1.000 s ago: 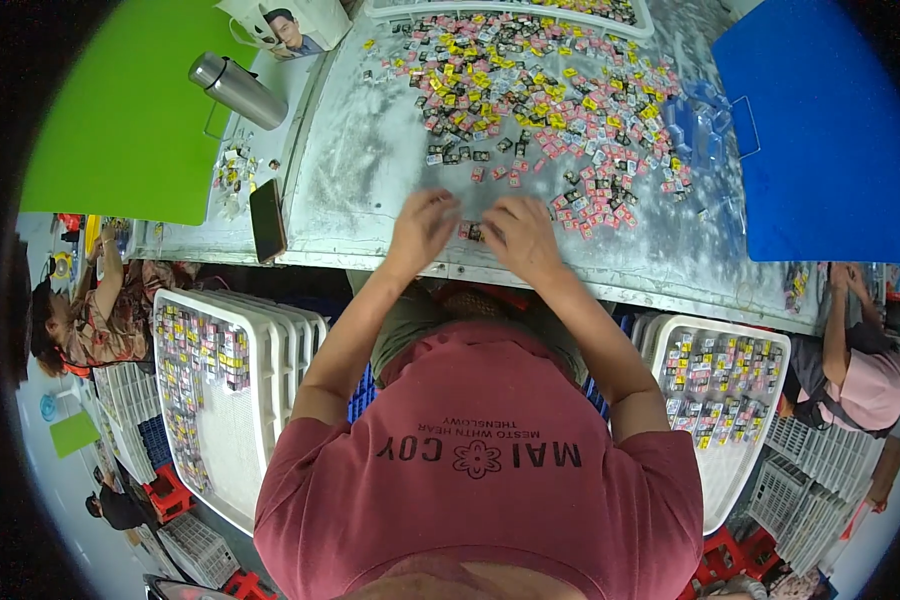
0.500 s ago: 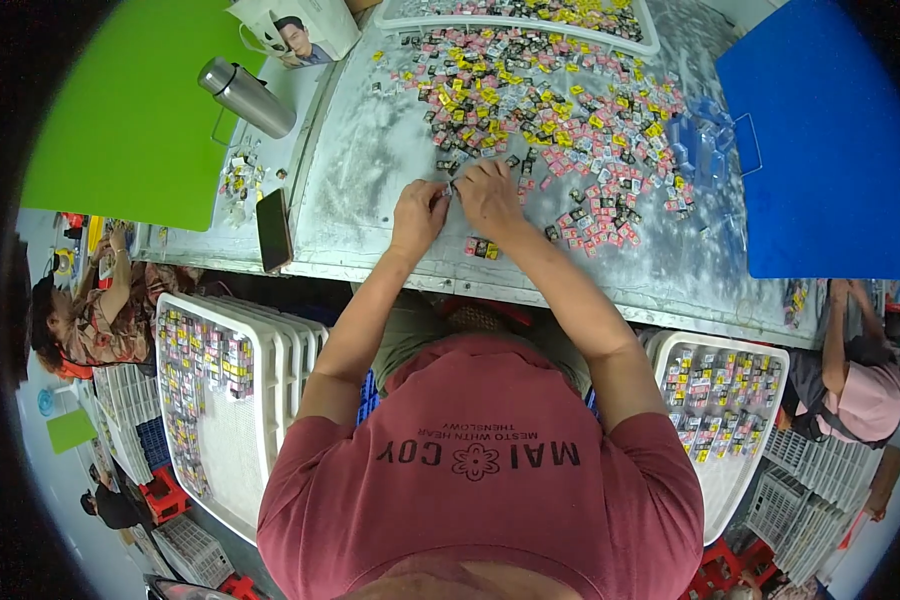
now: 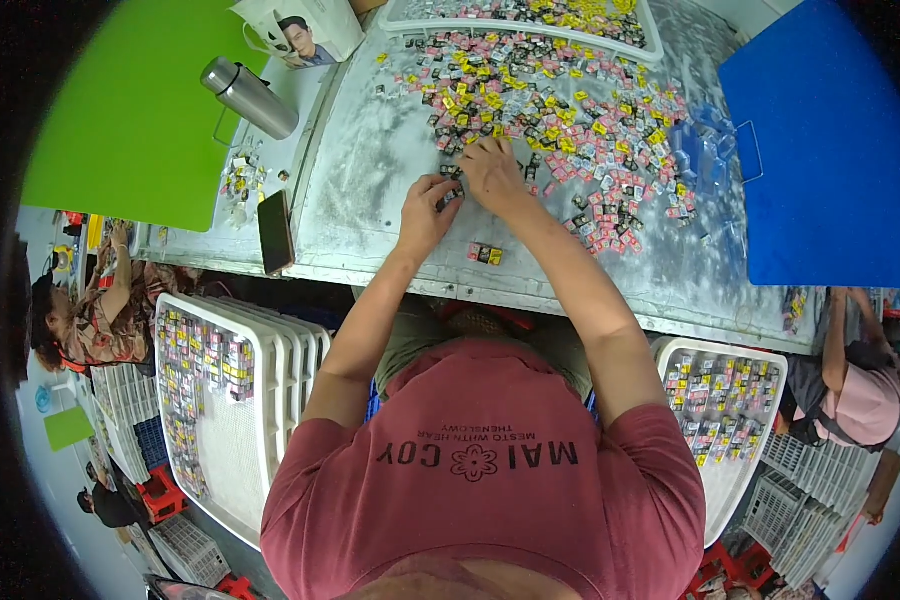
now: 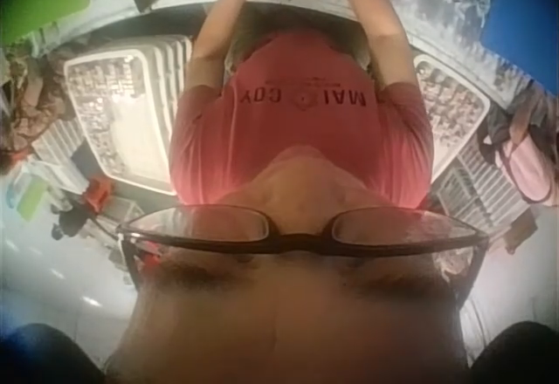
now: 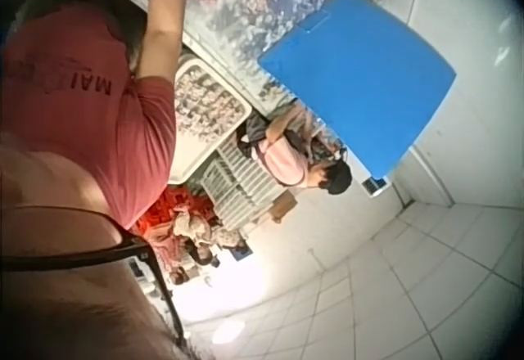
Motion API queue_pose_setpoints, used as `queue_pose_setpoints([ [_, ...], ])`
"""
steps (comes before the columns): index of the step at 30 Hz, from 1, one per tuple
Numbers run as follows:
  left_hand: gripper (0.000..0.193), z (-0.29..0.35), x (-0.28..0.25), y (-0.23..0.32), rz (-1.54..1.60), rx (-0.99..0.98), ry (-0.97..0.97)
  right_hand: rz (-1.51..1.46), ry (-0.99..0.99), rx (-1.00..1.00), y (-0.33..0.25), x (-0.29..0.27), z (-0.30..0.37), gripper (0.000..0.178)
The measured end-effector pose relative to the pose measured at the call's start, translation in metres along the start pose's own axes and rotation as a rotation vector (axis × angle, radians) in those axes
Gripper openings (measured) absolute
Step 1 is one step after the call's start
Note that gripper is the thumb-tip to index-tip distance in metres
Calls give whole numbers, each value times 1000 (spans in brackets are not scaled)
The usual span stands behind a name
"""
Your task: Sort and assemble small colorful plastic toy components on a workbench.
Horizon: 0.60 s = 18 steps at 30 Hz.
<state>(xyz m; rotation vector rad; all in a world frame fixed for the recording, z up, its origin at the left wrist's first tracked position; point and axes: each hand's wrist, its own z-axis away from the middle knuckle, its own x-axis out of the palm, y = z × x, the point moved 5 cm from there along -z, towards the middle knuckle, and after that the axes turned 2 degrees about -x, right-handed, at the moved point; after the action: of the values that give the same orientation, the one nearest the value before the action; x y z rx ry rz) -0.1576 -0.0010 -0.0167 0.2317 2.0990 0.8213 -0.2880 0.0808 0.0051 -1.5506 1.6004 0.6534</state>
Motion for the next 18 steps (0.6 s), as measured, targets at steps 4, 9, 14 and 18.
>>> queue_pose_setpoints([
  [4, 29, 1, 1, -4, 24, 0, 13, -37, -33, 51, -1, -5, 12, 23],
  [9, 29, 2, 2, -5, 27, 12, 33, -168, 26, 296, 12, -26, 29, 14],
  [14, 30, 2, 1, -1, 69, 44, 9, -96, -29, 198, -11, -38, 54, 10],
  [18, 31, 9, 0, -1, 101, 39, -67, -142, 54, 129, -22, -28, 58, 10],
])
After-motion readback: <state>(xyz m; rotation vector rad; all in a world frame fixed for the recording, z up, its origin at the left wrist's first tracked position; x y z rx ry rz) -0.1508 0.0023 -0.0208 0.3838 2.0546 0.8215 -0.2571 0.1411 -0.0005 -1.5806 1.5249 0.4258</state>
